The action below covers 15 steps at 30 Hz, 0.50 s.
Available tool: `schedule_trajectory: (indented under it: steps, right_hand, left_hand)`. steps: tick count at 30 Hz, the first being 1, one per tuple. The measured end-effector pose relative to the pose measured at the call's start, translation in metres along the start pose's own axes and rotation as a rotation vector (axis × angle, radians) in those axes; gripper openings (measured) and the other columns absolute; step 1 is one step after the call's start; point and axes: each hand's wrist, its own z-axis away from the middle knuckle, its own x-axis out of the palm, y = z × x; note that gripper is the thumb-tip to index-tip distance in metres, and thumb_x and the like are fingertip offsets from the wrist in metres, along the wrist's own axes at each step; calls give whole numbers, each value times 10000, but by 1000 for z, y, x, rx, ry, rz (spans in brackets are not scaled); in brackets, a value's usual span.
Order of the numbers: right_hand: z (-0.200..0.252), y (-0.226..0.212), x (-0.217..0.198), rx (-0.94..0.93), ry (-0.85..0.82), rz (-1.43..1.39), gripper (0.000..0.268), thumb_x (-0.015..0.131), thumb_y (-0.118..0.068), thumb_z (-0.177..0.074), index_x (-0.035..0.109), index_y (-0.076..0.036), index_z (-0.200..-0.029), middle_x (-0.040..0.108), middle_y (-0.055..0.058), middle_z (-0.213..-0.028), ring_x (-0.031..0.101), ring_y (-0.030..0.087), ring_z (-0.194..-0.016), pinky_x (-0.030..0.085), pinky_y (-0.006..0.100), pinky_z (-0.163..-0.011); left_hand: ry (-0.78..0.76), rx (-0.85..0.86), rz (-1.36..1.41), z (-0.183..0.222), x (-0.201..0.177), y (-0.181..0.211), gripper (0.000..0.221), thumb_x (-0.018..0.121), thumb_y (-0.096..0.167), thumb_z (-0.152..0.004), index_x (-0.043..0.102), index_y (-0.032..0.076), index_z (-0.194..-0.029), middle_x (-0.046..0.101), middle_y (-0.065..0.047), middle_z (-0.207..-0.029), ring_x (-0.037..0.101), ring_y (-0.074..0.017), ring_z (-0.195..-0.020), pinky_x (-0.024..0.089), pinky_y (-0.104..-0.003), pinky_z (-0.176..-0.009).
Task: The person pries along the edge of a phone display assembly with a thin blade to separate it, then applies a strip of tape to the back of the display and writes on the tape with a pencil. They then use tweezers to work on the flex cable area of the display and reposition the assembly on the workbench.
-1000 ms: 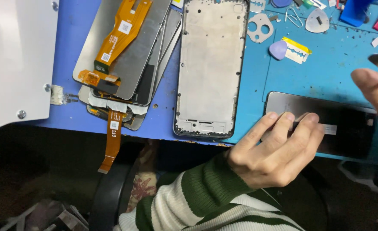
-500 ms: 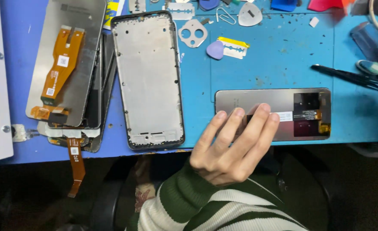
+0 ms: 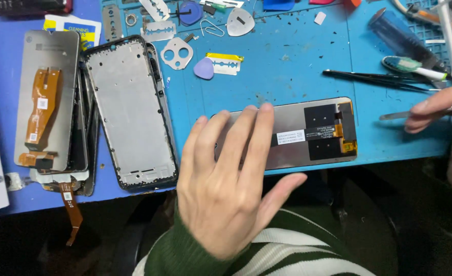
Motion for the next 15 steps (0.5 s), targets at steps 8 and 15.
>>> schedule_trajectory:
  steps: [8,15]
  right_hand:
    - [4,-109,84,-237,651,-133,447,233,-321,-1277,440,74,-1282,535,207,-906,497,240,-706,427,314,-755]
    - [-3,-111,71,-331,576,-58,493,185,-284,-1294,438,139,-1289,367,111,-735,506,267,-874,486,409,-1106]
  left_hand:
    - [-35,28,-135,-36,25,14,821,600,869,-826,629,99,-1110,590,-39,-1043,526,-269,-974,358,-430,-792]
    - [-104,-52,-51,-54,46,4,1150,747,1102,-356,533,118,-910,482,-35,-934,456,-281,-852,269,-433,-655]
